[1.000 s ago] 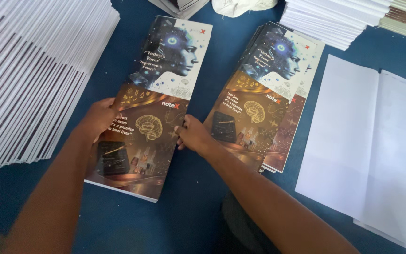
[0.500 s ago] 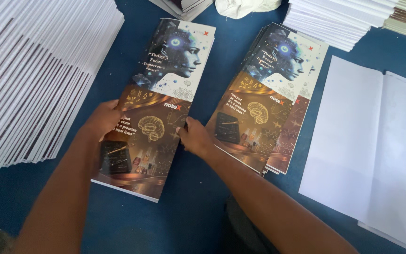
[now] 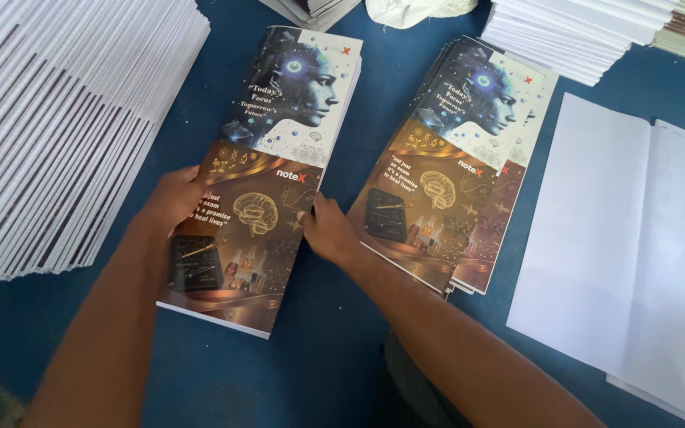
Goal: The person assembles notebooks by inserting printed index sheets into printed covers. They repeatedly pick a cover, place an index sheet inside, close the notebook, and stack it on a pile. The process is repeated multiple times.
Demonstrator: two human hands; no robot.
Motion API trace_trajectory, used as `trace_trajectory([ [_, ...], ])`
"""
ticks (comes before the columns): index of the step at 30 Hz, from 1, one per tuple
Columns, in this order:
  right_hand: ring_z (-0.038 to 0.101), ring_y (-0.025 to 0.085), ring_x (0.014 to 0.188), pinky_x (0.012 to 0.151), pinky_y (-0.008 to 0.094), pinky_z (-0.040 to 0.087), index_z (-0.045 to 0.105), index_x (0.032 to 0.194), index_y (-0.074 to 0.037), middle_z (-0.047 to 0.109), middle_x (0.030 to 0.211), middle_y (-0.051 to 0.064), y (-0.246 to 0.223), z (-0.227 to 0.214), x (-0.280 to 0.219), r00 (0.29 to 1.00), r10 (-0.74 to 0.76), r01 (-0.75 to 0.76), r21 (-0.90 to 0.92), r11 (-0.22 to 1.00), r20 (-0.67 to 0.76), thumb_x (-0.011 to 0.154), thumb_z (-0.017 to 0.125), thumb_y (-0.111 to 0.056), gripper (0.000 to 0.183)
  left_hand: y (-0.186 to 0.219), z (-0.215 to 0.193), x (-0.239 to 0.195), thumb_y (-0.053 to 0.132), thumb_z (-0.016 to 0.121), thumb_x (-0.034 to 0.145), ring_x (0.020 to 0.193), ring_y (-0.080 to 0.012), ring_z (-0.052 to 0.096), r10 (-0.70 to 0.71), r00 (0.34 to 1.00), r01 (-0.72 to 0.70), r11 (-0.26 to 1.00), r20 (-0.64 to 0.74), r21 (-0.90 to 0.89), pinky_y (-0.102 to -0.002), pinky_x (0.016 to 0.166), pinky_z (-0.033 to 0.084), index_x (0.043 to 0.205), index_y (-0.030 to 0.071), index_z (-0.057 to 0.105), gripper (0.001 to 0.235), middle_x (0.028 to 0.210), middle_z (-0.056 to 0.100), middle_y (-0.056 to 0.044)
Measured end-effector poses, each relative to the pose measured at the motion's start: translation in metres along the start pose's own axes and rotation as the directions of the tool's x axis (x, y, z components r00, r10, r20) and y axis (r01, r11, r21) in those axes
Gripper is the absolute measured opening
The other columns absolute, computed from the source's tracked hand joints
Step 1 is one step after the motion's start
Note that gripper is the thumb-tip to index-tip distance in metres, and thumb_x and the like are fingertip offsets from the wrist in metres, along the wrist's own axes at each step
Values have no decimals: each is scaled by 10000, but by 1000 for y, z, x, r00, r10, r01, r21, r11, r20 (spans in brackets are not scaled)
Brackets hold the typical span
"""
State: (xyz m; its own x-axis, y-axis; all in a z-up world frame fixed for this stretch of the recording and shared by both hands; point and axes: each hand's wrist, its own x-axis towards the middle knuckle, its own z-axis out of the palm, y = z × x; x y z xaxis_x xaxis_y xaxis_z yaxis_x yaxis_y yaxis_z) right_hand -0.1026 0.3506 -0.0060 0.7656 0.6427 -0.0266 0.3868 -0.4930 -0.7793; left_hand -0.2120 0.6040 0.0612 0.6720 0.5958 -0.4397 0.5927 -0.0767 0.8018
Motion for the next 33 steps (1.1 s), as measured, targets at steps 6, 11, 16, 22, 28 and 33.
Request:
trace_trajectory([
  [6,747,301,806,742,384,565,574,1121,55,760,925,223,-20,0,-2,986,136,-161,312,937,99,914,642,-237,364,7,2,-2,181,610,942,852,-191,688,-124,991,129,986,53,-106,-373,758,565,1433,72,645,504,1091,717,-132],
  [11,725,201,880,778,334,571,566,1227,22,751,1024,153,-34,-12,-7,976,126,-195,458,867,177,900,689,-284,464,17,6,-13,225,717,903,878,-203,722,-108,994,109,992,8,-66,-382,764,582,1416,120,506,564,1102,723,-120],
  [16,697,282,1040,891,378,574,510,1311,34,667,1180,229,-32,-12,-5,970,121,-199,396,897,212,857,718,-385,653,8,7,-3,204,748,859,903,-208,717,-50,999,50,999,1,-6,-384,807,562,1333,104,641,496,1097,742,-105],
  [22,562,405,1205,1024,440,506,425,1417,37,484,1307,293,-33,-19,-3,956,153,-195,153,969,251,814,748,-491,863,-4,16,18,222,773,875,1062,-268,707,76,993,-50,962,-88,267,-415,938,526,1322,50,629,500,1183,722,-153],
  [28,647,289,1185,1018,386,507,505,1370,41,668,1291,199,-40,-31,-11,964,5,-141,492,859,266,797,757,-364,746,-1,35,13,274,752,882,1369,-425,425,135,969,0,836,-205,549,-606,1059,387,1608,316,298,858,1508,403,-213],
  [33,637,244,1175,968,379,551,481,1405,54,631,1345,226,-49,-52,-12,987,-102,-5,668,744,121,815,758,-282,732,9,44,5,327,697,935,1469,-422,286,203,960,14,647,-190,763,-718,1080,289,1526,411,421,657,1601,310,-163],
])
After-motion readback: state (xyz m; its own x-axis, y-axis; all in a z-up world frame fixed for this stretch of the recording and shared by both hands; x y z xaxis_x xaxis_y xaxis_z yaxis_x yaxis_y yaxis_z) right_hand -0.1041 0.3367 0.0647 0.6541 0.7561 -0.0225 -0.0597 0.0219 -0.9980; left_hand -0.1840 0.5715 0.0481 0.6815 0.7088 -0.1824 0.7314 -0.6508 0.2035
